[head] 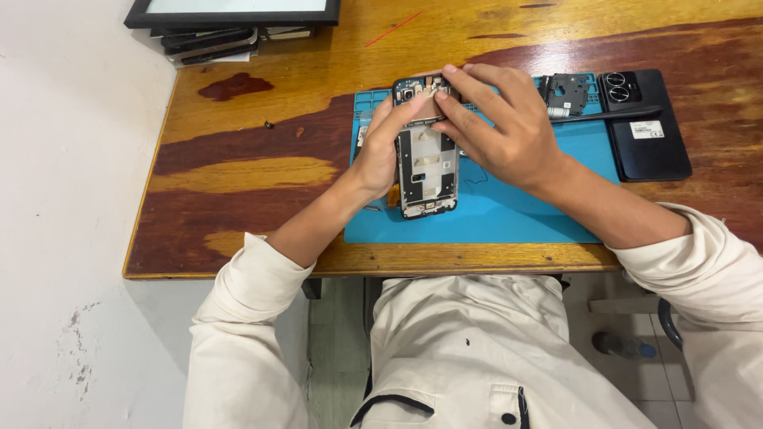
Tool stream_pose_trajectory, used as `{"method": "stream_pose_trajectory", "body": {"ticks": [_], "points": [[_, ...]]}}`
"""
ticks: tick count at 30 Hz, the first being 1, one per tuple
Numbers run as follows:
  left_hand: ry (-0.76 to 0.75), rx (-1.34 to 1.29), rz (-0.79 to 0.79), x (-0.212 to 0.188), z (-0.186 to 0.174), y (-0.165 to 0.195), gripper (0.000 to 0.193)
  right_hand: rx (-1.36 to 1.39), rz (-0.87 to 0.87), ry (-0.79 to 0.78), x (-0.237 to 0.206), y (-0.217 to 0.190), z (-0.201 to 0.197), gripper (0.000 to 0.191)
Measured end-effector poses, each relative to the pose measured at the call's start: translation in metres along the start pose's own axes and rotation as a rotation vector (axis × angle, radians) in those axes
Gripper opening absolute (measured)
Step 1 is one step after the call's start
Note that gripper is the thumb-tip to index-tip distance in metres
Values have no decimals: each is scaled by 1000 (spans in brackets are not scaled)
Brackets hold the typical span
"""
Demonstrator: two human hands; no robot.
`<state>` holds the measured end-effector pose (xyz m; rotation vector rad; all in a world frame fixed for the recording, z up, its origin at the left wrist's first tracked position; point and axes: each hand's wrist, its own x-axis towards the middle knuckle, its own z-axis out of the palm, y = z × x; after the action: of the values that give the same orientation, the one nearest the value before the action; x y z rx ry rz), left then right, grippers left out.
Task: The person assembles a disassembled smartphone on a blue mat. They use tweezers to place small components and connectors, then use their hands to align and insert the motherboard and other internal parts into the phone frame.
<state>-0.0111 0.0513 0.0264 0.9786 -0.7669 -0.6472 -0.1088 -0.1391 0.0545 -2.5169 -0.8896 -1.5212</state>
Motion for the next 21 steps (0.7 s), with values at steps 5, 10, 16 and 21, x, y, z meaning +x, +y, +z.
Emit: {"method": "stream_pose_trajectory", "body": {"ticks": [5, 10, 16, 21], "points": [[44, 135, 15, 1, 6, 1, 38, 24, 89, 23, -2, 4, -2, 41], [84, 226, 42, 1, 11, 2, 35, 88, 142, 35, -2, 6, -2, 44], [65, 189, 31, 2, 11, 0, 32, 129, 206, 10, -3, 6, -2, 52], [65, 116, -25, 3, 12, 2, 32, 177, 187, 8, -4, 7, -4, 51]]}}
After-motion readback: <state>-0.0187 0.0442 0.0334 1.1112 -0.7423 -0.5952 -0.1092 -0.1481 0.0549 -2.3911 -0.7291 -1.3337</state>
